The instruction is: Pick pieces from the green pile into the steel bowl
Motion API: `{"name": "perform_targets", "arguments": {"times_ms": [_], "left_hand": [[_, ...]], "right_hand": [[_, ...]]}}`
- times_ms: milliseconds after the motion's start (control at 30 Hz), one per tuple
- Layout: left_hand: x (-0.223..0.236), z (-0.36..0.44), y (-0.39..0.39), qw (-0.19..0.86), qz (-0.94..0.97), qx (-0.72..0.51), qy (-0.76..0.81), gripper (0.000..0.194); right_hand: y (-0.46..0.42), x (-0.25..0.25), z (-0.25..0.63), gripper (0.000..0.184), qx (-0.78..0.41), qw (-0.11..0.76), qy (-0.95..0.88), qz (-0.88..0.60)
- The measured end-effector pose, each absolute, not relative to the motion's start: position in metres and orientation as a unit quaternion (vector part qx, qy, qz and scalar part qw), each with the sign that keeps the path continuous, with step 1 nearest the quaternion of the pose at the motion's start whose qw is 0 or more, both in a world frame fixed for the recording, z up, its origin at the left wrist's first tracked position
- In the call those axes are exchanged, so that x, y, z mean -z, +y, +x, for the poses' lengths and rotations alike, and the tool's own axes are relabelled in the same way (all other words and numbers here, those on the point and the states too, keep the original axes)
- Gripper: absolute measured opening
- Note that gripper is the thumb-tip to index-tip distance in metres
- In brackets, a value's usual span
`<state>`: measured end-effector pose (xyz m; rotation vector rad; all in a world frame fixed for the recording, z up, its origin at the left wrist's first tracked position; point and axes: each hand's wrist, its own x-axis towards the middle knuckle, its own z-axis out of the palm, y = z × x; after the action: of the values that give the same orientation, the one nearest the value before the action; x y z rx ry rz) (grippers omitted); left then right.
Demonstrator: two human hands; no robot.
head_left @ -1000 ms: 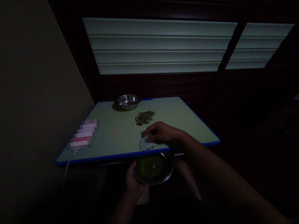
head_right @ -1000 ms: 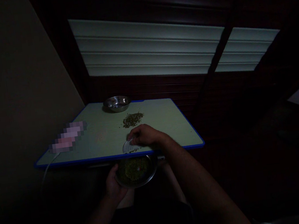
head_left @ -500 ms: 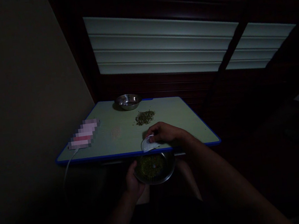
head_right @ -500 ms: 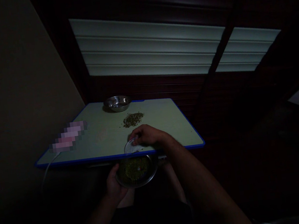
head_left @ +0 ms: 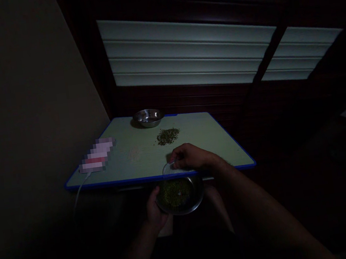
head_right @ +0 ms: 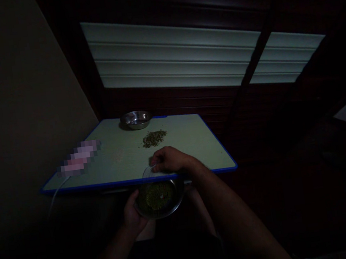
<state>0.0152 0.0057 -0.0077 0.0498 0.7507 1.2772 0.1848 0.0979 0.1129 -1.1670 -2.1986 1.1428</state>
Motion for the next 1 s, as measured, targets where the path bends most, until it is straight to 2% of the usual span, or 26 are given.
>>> {"name": "perform_targets", "arguments": {"times_ms": [100,200,333,400,500,700,1000], "left_hand": [[0.008,0.015,0.006,0.737,0.027,-0.581,0.344,0.025],[0.007,0.015,0.006,0.739,0.032,-0.578,0.343,0.026],[0.004,0.015,0.005,0.738,0.032,-0.581,0.342,0.024],[0.002,0.015,0.004,0.735,0.035,-0.581,0.348,0.022],[0.000,0.016,0.004,0.729,0.035,-0.581,0.362,0.019],[-0.001,0.018,0.004,0.718,0.023,-0.587,0.372,0.018],[0.000,0.017,0.003,0.728,0.020,-0.583,0.360,0.019]], "right_hand": [[0.095,-0.113,0.184,0.024,-0.393,0.207,-0.791,-0.420],[0.094,-0.112,0.183,0.026,-0.431,0.219,-0.772,-0.413],[0.107,-0.112,0.188,0.028,-0.472,0.297,-0.711,-0.428],[0.121,-0.111,0.194,0.025,-0.426,0.359,-0.685,-0.468],[0.143,-0.110,0.203,0.012,-0.288,0.414,-0.671,-0.543],[0.159,-0.104,0.212,0.011,-0.092,0.386,-0.667,-0.631],[0.152,-0.095,0.210,0.021,-0.016,0.329,-0.669,-0.666]]}}
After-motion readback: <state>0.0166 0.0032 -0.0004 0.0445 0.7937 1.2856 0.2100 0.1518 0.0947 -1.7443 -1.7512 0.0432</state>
